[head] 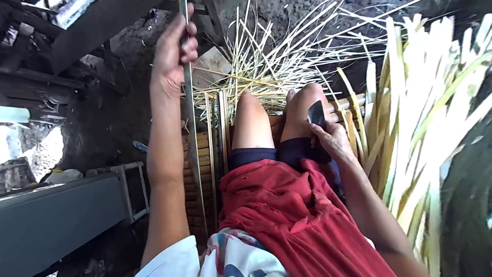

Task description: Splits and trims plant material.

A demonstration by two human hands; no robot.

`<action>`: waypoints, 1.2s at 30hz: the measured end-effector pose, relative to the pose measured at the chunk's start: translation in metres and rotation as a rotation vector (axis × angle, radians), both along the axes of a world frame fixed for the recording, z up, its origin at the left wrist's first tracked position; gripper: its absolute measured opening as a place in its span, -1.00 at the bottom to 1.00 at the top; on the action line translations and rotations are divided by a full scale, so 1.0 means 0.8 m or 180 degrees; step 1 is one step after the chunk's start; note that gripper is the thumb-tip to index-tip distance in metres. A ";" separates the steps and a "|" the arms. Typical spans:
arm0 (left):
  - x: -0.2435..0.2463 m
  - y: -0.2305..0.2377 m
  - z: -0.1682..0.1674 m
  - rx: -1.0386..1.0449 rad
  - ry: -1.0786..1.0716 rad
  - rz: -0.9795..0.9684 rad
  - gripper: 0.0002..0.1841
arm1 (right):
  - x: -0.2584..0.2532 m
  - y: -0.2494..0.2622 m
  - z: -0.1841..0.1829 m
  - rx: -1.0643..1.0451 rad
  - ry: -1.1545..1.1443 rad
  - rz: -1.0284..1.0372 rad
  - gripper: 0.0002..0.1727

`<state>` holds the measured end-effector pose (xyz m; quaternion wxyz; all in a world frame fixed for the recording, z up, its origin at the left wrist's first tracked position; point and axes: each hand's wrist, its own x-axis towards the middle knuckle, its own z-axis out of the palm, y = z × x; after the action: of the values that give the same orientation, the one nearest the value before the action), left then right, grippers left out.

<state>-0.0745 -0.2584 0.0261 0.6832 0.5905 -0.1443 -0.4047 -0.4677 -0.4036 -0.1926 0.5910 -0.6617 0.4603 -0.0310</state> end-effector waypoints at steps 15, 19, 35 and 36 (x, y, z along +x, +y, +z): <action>-0.189 0.071 0.028 0.1220 -0.1483 -0.1936 -0.75 | 0.066 0.018 0.217 0.1477 -0.2073 0.0996 -0.65; -0.209 0.071 0.044 0.0921 -0.1673 -0.2038 -0.87 | 0.061 0.031 0.226 0.1600 -0.2494 0.1550 -0.53; -0.213 0.055 0.066 0.1319 -0.1738 -0.2333 -0.87 | 0.056 0.035 0.223 0.1678 -0.2549 0.1597 -0.58; -0.213 0.053 0.066 0.1333 -0.1734 -0.2329 -0.86 | 0.055 0.035 0.223 0.1678 -0.2561 0.1582 -0.58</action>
<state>-0.2447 -0.2157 0.0792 0.3008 0.7099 -0.4307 -0.4691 -0.4235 -0.3758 -0.0142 0.8561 -0.5159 0.0194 -0.0246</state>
